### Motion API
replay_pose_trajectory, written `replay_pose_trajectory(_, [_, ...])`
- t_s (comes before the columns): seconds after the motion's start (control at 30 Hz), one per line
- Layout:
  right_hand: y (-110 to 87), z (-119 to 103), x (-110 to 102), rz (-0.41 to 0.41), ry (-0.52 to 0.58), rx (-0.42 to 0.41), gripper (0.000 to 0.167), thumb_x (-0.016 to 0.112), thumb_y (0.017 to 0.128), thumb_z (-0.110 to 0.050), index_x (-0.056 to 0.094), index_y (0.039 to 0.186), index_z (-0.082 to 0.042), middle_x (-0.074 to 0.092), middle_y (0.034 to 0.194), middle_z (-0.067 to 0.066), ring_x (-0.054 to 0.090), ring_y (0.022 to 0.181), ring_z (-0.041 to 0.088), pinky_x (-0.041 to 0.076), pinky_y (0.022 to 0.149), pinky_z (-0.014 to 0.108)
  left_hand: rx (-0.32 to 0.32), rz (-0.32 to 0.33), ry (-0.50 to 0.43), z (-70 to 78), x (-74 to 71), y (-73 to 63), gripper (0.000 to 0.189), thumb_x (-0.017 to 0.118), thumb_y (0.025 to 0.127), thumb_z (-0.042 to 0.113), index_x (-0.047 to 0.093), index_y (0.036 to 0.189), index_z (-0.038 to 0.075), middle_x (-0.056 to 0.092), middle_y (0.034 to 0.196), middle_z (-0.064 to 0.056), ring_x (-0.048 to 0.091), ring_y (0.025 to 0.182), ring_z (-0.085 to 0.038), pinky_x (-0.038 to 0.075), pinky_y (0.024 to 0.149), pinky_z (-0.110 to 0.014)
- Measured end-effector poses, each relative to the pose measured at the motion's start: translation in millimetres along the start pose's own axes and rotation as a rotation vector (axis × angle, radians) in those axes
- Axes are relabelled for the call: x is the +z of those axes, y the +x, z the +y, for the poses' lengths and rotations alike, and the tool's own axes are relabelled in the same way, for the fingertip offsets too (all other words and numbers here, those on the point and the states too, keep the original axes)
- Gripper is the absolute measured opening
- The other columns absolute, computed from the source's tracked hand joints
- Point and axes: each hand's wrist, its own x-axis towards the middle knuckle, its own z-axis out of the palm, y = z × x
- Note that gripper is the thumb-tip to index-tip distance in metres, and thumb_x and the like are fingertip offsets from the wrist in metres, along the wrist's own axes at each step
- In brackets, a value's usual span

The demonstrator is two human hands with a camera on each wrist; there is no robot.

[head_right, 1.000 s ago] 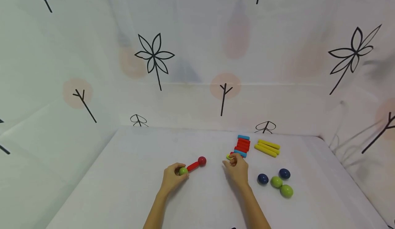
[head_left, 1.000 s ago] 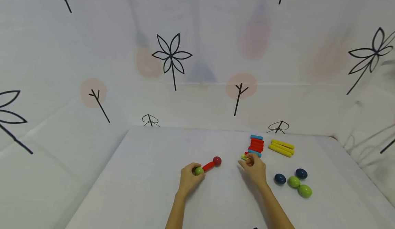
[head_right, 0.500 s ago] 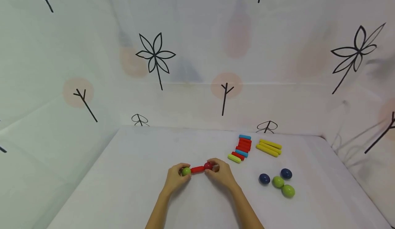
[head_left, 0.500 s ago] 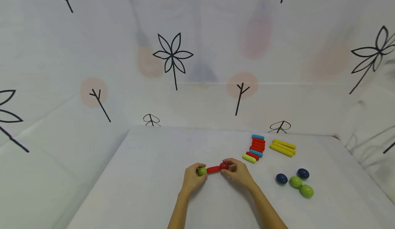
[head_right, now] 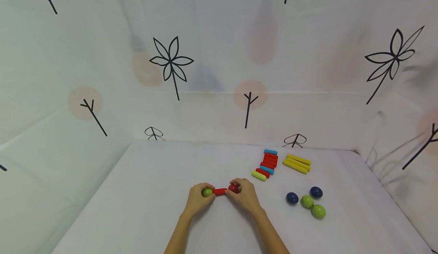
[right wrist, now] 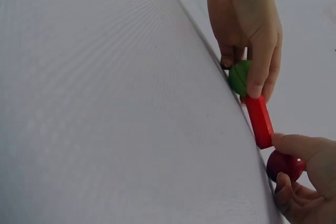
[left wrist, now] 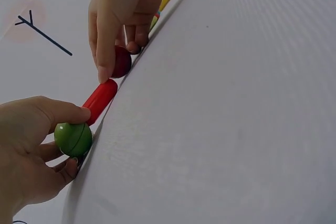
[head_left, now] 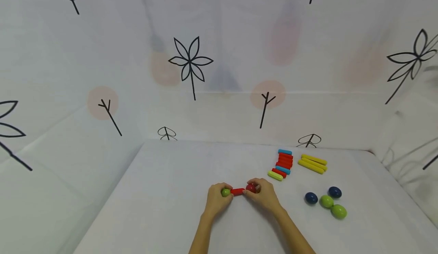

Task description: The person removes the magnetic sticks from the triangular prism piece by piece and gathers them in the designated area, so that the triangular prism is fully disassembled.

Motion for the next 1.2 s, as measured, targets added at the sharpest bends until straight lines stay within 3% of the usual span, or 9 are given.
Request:
replay_pose_trajectory(0.13, [-1.9,4,-4,0.028,0.019,0.042,0.034,0.078,0.076,-0.017,0.065,0.106,-0.007,0.062,0.096,0.005,0.054,0.077,0.014,0.049,0.064,0.021,-0.006,0.005,-0.007,0.0,-0.4,-1.5,0.015,0.070,0.074,0.002,0.070,0.089,0.005,0.065,0.089,-0.005,0.050,0.081,-0.015,0.043,0.067,-0.026])
replay_pose_trajectory(0.3, [-6.5,9,-19,-0.002,0.040,0.102,0.035,0.075,0.079,-0.017,0.063,0.111,-0.007,0.061,0.101,0.006,0.055,0.082,0.017,0.050,0.065,0.023,0.012,0.015,-0.007,-2.0,-0.5,-1.4,0.017,0.070,0.073,0.003,0.070,0.091,0.003,0.067,0.089,-0.007,0.052,0.082,-0.016,0.043,0.068,-0.027])
replay_pose_trajectory(0.67, [-39.5,21,-72,-0.041,-0.017,0.260,0.048,0.075,0.080,-0.026,0.059,0.118,-0.002,0.062,0.108,0.018,0.059,0.081,0.019,0.053,0.062,0.028,-0.003,-0.010,-0.012,-2.9,-0.5,-1.7,0.022,0.071,0.075,0.005,0.069,0.096,0.000,0.066,0.094,-0.008,0.054,0.085,-0.019,0.046,0.071,-0.029])
replay_pose_trajectory(0.93, [-63.4,37,-98,-0.019,-0.096,0.280,0.051,0.074,0.080,-0.031,0.059,0.119,-0.001,0.061,0.112,0.021,0.060,0.084,0.021,0.053,0.067,0.031,0.005,-0.013,-0.035,-1.8,-3.8,-2.5,0.026,0.073,0.073,0.007,0.068,0.097,-0.001,0.066,0.093,-0.008,0.054,0.084,-0.018,0.044,0.070,-0.029])
replay_pose_trajectory(1.2, [-71.1,45,-107,0.017,-0.144,0.281,0.053,0.074,0.080,-0.030,0.058,0.119,0.001,0.061,0.107,0.021,0.059,0.081,0.021,0.052,0.065,0.031,-0.004,-0.037,-0.070,-5.1,-5.7,-2.9,0.030,0.075,0.072,0.007,0.067,0.099,-0.002,0.066,0.095,-0.009,0.055,0.085,-0.018,0.046,0.072,-0.028])
